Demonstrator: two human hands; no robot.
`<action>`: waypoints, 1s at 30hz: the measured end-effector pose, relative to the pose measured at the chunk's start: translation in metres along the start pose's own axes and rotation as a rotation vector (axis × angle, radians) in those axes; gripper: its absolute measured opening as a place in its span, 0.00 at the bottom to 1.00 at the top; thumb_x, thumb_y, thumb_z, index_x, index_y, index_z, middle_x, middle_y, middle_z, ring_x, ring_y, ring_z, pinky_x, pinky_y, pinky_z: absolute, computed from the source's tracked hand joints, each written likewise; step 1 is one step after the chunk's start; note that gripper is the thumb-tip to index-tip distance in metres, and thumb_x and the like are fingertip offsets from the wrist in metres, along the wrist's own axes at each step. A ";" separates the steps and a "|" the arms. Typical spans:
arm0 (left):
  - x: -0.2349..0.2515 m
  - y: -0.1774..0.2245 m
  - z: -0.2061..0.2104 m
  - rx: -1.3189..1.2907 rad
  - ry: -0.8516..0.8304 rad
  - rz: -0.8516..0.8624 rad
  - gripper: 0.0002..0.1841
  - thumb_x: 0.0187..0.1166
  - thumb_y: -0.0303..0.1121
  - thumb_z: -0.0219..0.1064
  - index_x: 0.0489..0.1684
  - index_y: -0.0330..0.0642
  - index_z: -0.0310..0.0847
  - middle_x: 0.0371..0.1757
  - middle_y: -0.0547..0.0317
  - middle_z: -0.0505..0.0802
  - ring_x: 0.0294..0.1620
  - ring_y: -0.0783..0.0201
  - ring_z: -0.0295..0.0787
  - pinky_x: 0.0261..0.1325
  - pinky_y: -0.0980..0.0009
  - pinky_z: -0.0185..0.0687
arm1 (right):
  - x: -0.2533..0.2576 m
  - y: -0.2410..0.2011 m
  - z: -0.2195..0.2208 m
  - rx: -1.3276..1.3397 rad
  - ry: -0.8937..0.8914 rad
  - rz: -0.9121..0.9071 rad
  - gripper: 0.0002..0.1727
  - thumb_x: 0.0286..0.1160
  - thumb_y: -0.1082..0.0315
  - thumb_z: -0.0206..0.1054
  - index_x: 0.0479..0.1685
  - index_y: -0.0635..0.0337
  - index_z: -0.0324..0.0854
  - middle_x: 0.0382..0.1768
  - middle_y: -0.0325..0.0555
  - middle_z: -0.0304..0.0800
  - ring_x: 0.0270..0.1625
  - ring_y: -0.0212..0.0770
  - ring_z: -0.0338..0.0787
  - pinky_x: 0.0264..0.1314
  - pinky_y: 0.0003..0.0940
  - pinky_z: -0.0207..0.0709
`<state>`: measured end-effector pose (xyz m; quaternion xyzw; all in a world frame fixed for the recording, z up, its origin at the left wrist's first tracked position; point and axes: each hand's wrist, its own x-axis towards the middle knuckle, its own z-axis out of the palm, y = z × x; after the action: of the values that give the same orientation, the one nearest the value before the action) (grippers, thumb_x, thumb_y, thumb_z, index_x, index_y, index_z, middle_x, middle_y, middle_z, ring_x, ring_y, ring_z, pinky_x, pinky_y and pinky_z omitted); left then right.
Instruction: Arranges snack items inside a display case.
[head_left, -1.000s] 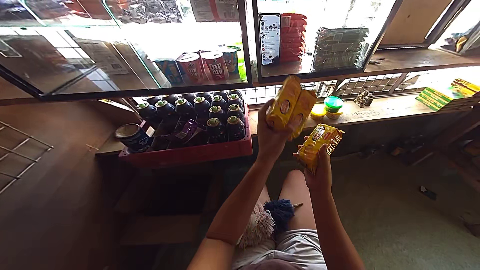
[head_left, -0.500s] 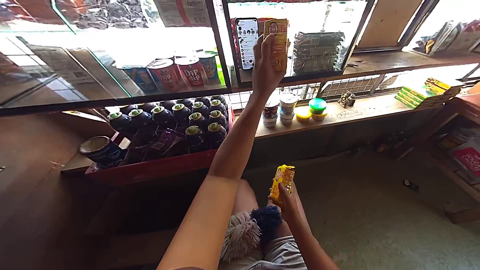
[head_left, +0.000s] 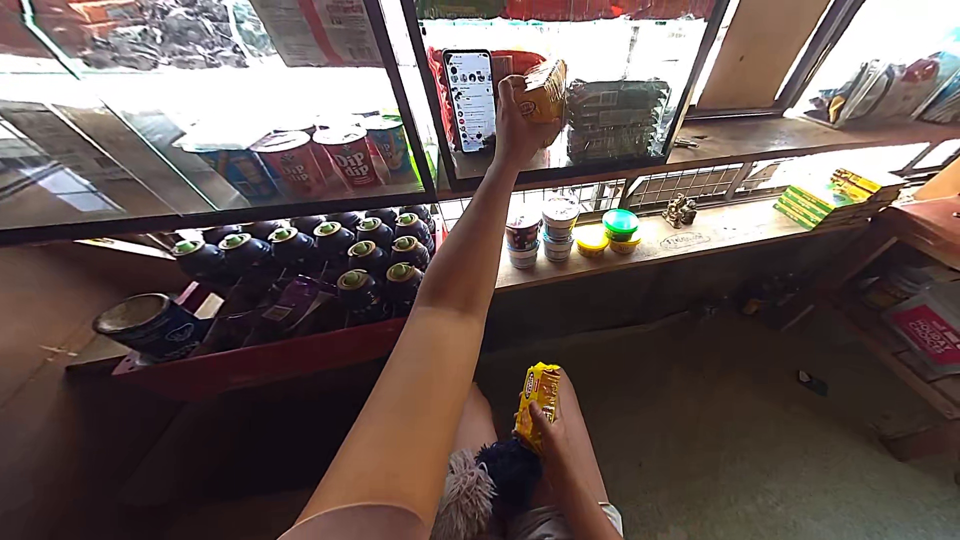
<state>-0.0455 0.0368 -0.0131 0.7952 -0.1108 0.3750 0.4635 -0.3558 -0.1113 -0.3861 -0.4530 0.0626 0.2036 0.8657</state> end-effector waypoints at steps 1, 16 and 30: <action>0.002 0.000 -0.001 -0.040 -0.026 -0.031 0.49 0.55 0.30 0.87 0.80 0.33 0.58 0.73 0.34 0.81 0.73 0.48 0.81 0.75 0.56 0.78 | 0.000 0.001 0.000 0.000 0.003 0.001 0.56 0.70 0.52 0.73 0.93 0.57 0.36 0.64 0.60 0.83 0.49 0.46 0.93 0.48 0.41 0.90; 0.015 -0.005 0.000 -0.309 -0.238 -0.140 0.48 0.56 0.16 0.81 0.82 0.36 0.57 0.72 0.37 0.81 0.67 0.52 0.85 0.67 0.59 0.85 | 0.009 0.012 -0.004 0.029 -0.001 0.030 0.57 0.65 0.48 0.77 0.90 0.59 0.41 0.62 0.59 0.85 0.47 0.46 0.94 0.45 0.40 0.91; 0.028 -0.040 0.007 -0.385 -0.395 -0.294 0.46 0.69 0.30 0.79 0.87 0.37 0.52 0.73 0.42 0.82 0.67 0.57 0.85 0.69 0.60 0.83 | 0.009 -0.008 0.025 -0.035 0.030 0.076 0.54 0.68 0.51 0.73 0.89 0.62 0.42 0.57 0.59 0.87 0.45 0.45 0.93 0.45 0.39 0.90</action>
<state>-0.0014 0.0574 -0.0214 0.7578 -0.1518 0.1143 0.6242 -0.3458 -0.0925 -0.3684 -0.4684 0.0890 0.2308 0.8482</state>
